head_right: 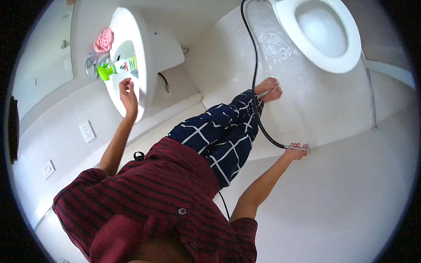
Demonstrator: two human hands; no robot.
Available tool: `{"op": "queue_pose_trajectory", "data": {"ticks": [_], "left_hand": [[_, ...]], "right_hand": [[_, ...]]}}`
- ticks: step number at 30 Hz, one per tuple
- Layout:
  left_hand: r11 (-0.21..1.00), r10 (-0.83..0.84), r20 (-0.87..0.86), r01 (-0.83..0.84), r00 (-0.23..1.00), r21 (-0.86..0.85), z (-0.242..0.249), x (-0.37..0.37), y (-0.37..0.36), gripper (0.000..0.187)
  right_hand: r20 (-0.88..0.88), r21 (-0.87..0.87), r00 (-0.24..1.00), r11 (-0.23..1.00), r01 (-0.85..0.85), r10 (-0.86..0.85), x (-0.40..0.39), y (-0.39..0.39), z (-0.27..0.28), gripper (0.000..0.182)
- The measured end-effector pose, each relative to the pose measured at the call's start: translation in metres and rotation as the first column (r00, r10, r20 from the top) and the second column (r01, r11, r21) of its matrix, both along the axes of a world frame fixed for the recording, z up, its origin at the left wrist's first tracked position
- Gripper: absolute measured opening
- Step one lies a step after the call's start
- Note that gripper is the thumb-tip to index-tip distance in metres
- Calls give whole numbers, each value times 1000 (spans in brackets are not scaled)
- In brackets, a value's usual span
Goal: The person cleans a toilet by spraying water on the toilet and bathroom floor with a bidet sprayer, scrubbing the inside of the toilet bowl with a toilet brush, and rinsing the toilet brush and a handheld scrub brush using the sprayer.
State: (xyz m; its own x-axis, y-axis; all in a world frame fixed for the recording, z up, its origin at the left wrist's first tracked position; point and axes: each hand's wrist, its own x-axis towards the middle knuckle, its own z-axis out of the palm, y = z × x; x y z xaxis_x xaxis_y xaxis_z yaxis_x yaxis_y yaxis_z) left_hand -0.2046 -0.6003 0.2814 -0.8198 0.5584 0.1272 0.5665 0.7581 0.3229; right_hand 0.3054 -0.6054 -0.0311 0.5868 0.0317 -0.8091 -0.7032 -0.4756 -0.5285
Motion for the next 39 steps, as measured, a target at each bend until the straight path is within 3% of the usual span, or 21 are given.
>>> {"op": "queue_pose_trajectory", "data": {"ticks": [2, 4, 6, 8, 10, 12, 14, 15, 17, 19, 20, 22, 23, 26, 27, 28, 30, 31, 34, 36, 39], "left_hand": [[965, 263, -21, -263, 965, 11, -61, -118, -76, 38], [821, 571, 98, -566, 815, -73, -83, -162, -71, 73], [815, 562, 221, -579, 797, 18, -108, -191, -64, 98], [786, 615, 265, -602, 743, -138, -127, -212, -54, 105], [788, 616, 362, -552, 700, -275, -134, -234, -73, 77], [828, 549, 631, -460, 548, -321, -139, -247, -109, 49], [854, 460, 824, -419, 331, -308, -129, -248, -138, 22], [845, 400, 862, -490, 311, -215, -96, -206, -131, 20], [908, 373, 824, -349, 426, -231, -41, -154, -141, 20], [890, 423, 703, -407, 572, -205, 31, -74, -123, 28], [865, 495, 536, -448, 684, -228, 50, -53, -121, 29], [956, 204, 347, -262, 915, 129, 62, 9, -94, 45], [979, 94, 378, -154, 921, 130, 69, 41, -69, 53], [977, -186, 446, 118, 876, 177, 40, 85, 13, 76], [968, -251, 507, 208, 825, 141, 27, 114, 51, 70], [967, -235, 688, 238, 686, 93, 1, 121, 80, 60], [957, -256, 923, 209, 286, 201, -48, 179, 127, 50], [945, -256, 954, 250, 156, 213, -73, 208, 139, 51], [779, -219, 954, 553, -202, 296, -119, 320, 161, 52], [788, -34, 860, 516, -509, 336, -131, 359, 155, 61], [745, 182, 649, 534, -739, 399, -124, 383, 142, 67]], "right_hand": [[24, -6, 997, 997, -79, 79, -6, 20, 6, 55], [43, -39, 990, 990, -133, 134, -13, 30, 5, 54], [-32, 49, 993, 992, -115, 117, -5, 29, -6, 56], [-57, 65, 986, 986, -152, 156, 5, 23, -20, 60], [-25, 0, 975, 976, -219, 219, 16, 13, -36, 65], [-61, 100, 958, 957, -274, 281, 31, -4, -50, 68], [-80, 28, 982, 985, -168, 170, 37, -4, -45, 69], [-65, 36, 996, 998, -50, 53, 41, -6, -41, 67], [18, 94, 996, 992, 85, -87, 45, -8, -30, 64], [139, 177, 982, 979, 106, -131, 40, -7, -15, 62], [180, 202, 974, 974, 104, -141, 34, -7, -6, 60], [262, 243, 954, 967, 79, -144, 34, 3, 15, 55], [133, 336, 983, 939, 77, -128, 41, 0, 11, 56], [96, 440, 987, 895, 75, -130, 33, 17, 52, 55], [132, 457, 964, 877, 148, -232, 31, 23, 60, 61], [140, 464, 939, 859, 217, -313, 30, 27, 68, 60], [148, 491, 870, 798, 349, -471, 25, 34, 88, 58], [107, 519, 879, 780, 350, -465, 20, 35, 98, 57], [-3, 594, 897, 720, 357, -442, 13, 48, 133, 53], [-36, 647, 916, 689, 326, -399, -1, 60, 189, 50], [19, 712, 893, 634, 304, -449, -23, 65, 227, 47]]}}
